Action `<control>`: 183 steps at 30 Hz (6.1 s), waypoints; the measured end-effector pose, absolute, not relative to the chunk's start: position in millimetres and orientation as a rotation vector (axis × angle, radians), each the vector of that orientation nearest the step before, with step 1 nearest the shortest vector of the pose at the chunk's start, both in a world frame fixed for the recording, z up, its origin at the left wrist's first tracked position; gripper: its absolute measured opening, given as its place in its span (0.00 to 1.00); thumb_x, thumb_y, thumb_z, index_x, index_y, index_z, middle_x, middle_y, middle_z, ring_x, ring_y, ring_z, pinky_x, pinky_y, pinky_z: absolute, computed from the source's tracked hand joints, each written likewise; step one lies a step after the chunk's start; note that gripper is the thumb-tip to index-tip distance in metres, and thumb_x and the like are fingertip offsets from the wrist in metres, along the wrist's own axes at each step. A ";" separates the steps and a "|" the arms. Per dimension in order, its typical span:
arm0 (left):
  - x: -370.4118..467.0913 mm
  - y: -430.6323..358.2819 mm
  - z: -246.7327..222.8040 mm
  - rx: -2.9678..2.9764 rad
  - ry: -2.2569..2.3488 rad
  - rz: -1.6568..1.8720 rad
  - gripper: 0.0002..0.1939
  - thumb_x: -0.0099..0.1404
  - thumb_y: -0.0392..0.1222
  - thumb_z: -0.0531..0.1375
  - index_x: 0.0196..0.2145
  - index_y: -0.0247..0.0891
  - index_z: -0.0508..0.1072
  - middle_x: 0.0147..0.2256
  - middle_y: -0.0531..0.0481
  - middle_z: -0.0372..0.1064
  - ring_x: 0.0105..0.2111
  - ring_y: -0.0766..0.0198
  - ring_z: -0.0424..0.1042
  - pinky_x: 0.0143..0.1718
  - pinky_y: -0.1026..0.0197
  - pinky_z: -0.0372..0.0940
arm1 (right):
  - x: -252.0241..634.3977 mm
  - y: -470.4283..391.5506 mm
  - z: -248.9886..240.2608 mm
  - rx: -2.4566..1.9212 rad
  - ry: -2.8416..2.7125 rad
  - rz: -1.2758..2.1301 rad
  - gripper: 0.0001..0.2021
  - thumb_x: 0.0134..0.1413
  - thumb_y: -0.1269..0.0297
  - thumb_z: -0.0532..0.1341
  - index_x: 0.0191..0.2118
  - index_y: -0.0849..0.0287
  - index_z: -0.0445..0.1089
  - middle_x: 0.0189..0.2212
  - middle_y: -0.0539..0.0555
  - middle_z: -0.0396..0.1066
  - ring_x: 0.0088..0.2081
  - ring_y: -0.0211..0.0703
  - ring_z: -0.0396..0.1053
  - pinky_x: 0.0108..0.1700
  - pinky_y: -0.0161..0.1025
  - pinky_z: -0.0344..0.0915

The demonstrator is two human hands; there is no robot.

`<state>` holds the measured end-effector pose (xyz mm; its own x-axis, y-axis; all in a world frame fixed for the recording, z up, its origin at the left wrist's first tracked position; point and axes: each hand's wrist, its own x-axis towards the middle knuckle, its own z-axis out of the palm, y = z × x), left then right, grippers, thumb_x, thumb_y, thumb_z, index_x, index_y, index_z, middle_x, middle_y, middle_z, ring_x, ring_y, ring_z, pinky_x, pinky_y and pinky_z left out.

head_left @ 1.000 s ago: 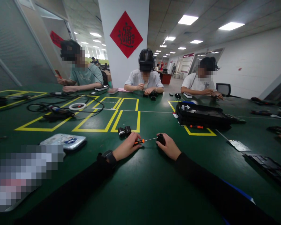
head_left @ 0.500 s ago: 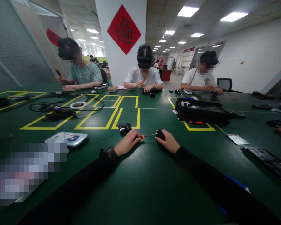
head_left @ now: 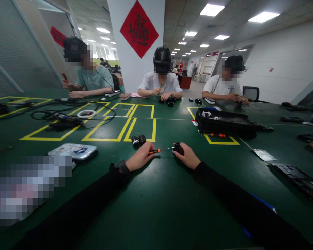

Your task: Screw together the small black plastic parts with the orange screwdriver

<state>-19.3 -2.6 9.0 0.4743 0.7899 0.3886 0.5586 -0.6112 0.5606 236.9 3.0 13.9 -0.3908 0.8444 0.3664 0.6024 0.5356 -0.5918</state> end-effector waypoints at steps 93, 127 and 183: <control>-17.1 -11.1 19.3 2.500 1.180 0.859 0.17 0.59 0.49 0.56 0.44 0.39 0.62 0.40 0.46 0.61 0.38 0.60 0.64 0.40 0.55 0.62 | 235.1 2.5 15.5 -1.174 -2.126 0.490 0.16 0.52 0.62 0.58 0.47 0.62 0.64 0.40 0.58 0.66 0.42 0.45 0.64 0.45 0.42 0.60; -18.8 -9.3 13.8 2.462 1.159 0.826 0.14 0.59 0.48 0.55 0.38 0.36 0.62 0.36 0.47 0.62 0.33 0.62 0.62 0.35 0.59 0.59 | 236.3 2.4 15.7 -1.174 -2.128 0.498 0.16 0.52 0.62 0.58 0.47 0.62 0.64 0.40 0.58 0.66 0.42 0.45 0.64 0.45 0.43 0.60; -18.0 -9.6 20.9 2.576 1.092 0.757 0.15 0.62 0.49 0.52 0.43 0.40 0.68 0.39 0.46 0.62 0.39 0.60 0.63 0.42 0.55 0.60 | 235.1 2.5 14.4 -1.189 -2.124 0.469 0.16 0.52 0.61 0.58 0.46 0.61 0.64 0.40 0.58 0.66 0.42 0.46 0.65 0.46 0.43 0.60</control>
